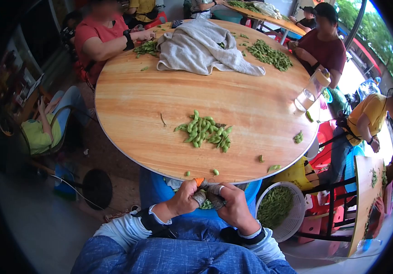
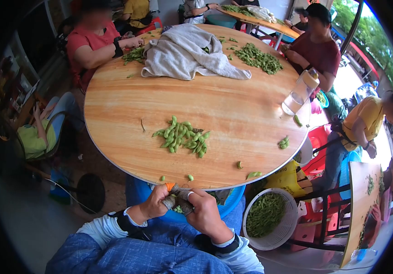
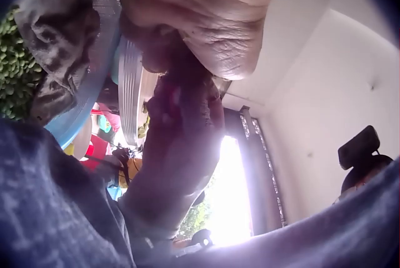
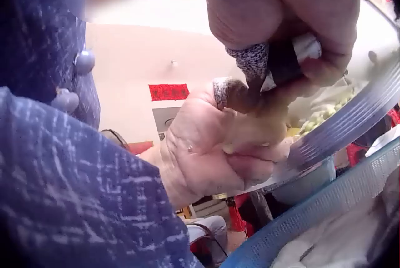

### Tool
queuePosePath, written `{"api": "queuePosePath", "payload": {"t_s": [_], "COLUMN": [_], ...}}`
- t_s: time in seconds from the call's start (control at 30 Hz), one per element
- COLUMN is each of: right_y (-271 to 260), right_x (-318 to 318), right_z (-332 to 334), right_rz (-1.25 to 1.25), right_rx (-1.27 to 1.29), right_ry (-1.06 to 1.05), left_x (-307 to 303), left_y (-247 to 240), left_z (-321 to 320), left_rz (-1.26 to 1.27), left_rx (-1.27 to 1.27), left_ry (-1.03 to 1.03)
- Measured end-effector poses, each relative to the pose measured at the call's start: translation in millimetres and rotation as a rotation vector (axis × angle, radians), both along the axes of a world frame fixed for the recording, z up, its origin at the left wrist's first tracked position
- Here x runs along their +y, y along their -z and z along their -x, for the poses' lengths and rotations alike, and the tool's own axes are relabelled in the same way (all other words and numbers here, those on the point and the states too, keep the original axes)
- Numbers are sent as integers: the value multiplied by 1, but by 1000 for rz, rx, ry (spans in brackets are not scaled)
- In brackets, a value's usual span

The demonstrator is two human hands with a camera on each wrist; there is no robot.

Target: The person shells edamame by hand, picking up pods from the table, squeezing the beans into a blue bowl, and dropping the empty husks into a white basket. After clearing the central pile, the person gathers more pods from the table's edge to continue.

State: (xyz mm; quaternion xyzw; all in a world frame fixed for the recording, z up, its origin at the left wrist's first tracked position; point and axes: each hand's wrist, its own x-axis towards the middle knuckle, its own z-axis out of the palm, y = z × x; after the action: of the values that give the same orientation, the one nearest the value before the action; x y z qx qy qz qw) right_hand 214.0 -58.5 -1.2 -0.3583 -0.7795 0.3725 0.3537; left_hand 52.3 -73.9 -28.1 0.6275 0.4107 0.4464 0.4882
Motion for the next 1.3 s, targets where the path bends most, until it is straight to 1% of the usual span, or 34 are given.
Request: {"api": "queuePosePath", "payload": {"t_s": [0.07, 0.1, 0.17, 0.2, 0.27, 0.3, 0.37, 0.4, 0.43, 0.5, 0.53, 0.57, 0.63, 0.67, 0.73, 0.77, 0.8, 0.83, 0.87, 0.9, 0.97, 1.0, 1.07, 1.17, 1.2, 1.3], "right_y": [-4, -5, -2, -1, -3, -4, -9, -6, -2, 0, -2, -2, -3, -2, 0, 3, 7, 11, 16, 24, 27, 21, 22, 17, 13, -7], "right_x": [-1, -2, -4, -5, -5, -5, -3, -2, -3, -9, -13, -16, -19, -17, -14, -11, -9, -5, -2, 2, 4, 3, 4, 6, 8, 16], "right_z": [3, 4, 1, -1, -13, -22, -50, -69, -88, -122, -128, -134, -138, -137, -129, -126, -124, -122, -120, -117, -110, -104, -99, -92, -90, -77], "right_rz": [-83, -124, -123, -125, -86, -68, -61, -11, 43, 11, -7, 67, 76, 73, 69, 83, 98, 112, 139, 126, 139, 174, 166, 86, 68, 74], "right_rx": [3, 6, -45, -71, -33, -13, -26, -83, -141, -414, -371, -375, -351, -302, -203, -205, -208, -211, -166, -92, -88, -82, -88, -84, -62, -13], "right_ry": [2, 2, 50, 75, 134, 163, 290, 390, 489, 614, 668, 733, 769, 757, 734, 699, 664, 629, 589, 573, 543, 546, 539, 500, 474, 376], "left_x": [-3, -4, -2, -3, -8, -10, -15, -14, -14, -15, -15, -12, -3, 7, 38, 56, 81, 103, 131, 149, 175, 187, 203, 207, 200, 179], "left_y": [6, 13, 26, 20, 3, -3, -10, -8, -10, -11, -9, -12, -30, -42, -52, -64, -62, -58, -42, -39, -28, -16, 4, 9, -1, -25], "left_z": [0, -1, -2, -3, -3, -2, 4, 7, 8, 9, 9, 9, 9, 9, 20, 25, 34, 40, 52, 57, 64, 68, 75, 81, 81, 85], "left_rz": [145, 162, 188, 148, 70, -2, -151, -216, -308, -486, -479, -455, -410, -441, -315, -179, -218, -163, -232, -160, 9, -3, -26, 46, -77, -111], "left_rx": [-17, -28, -49, 42, 227, 340, 567, 553, 562, 577, 575, 526, 434, 412, 375, 425, 404, 454, 521, 642, 682, 692, 710, 558, 499, 187], "left_ry": [-17, -30, -55, -38, -7, 66, 209, 250, 244, 237, 216, 181, 111, -22, -180, -271, -332, -436, -455, -500, -449, -394, -278, -348, -394, -486]}}
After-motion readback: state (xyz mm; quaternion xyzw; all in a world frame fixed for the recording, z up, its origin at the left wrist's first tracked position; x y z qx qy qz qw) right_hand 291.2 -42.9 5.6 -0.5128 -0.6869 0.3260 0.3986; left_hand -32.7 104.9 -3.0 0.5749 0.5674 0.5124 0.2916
